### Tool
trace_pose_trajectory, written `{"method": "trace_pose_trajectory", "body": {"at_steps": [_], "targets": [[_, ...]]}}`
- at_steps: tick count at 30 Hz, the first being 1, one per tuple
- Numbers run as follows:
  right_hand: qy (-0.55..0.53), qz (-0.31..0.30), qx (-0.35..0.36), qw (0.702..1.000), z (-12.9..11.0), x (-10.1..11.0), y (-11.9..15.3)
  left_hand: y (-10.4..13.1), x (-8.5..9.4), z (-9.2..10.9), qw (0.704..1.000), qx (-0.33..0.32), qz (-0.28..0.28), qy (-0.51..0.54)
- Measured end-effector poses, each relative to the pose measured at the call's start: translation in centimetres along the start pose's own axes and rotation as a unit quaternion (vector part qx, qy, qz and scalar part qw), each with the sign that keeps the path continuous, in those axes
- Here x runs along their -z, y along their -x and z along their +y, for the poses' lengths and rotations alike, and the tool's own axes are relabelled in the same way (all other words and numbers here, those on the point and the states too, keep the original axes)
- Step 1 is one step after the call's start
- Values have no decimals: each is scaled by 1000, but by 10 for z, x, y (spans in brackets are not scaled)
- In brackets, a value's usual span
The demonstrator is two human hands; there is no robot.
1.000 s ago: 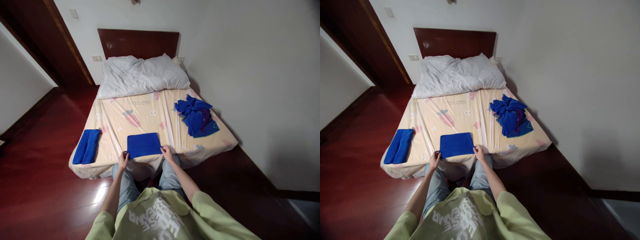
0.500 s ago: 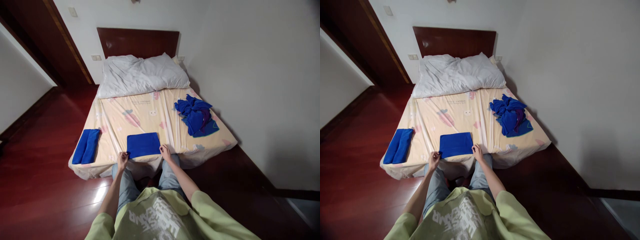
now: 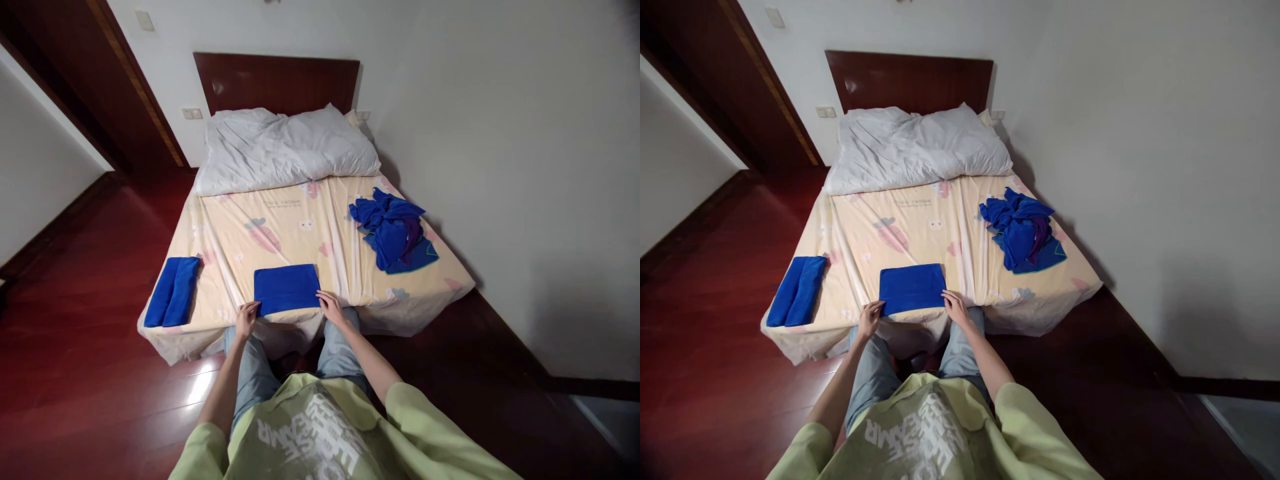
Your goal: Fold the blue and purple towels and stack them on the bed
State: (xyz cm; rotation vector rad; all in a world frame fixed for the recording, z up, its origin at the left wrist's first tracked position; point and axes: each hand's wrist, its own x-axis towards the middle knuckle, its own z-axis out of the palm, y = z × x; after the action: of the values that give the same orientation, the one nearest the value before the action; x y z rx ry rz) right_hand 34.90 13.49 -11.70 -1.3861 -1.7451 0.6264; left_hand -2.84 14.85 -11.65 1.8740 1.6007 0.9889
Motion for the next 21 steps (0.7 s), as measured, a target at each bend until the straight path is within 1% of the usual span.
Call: {"method": "trace_pose_trajectory", "body": {"at_steps": [5, 10, 13, 19, 21], "targets": [[26, -16, 23, 999, -5, 2, 7, 0, 1, 2, 1000, -20, -20, 11], [35, -7, 23, 999, -8, 0, 11, 0, -1, -1, 999, -18, -30, 10], [26, -15, 21, 999, -8, 3, 10, -1, -2, -3, 999, -19, -35, 9], [-17, -60, 12, 998, -4, 10, 9, -1, -3, -6, 998, -37, -53, -5], [-27, -52, 6, 998, -2, 8, 8, 0, -4, -8, 997, -47, -56, -5]]}}
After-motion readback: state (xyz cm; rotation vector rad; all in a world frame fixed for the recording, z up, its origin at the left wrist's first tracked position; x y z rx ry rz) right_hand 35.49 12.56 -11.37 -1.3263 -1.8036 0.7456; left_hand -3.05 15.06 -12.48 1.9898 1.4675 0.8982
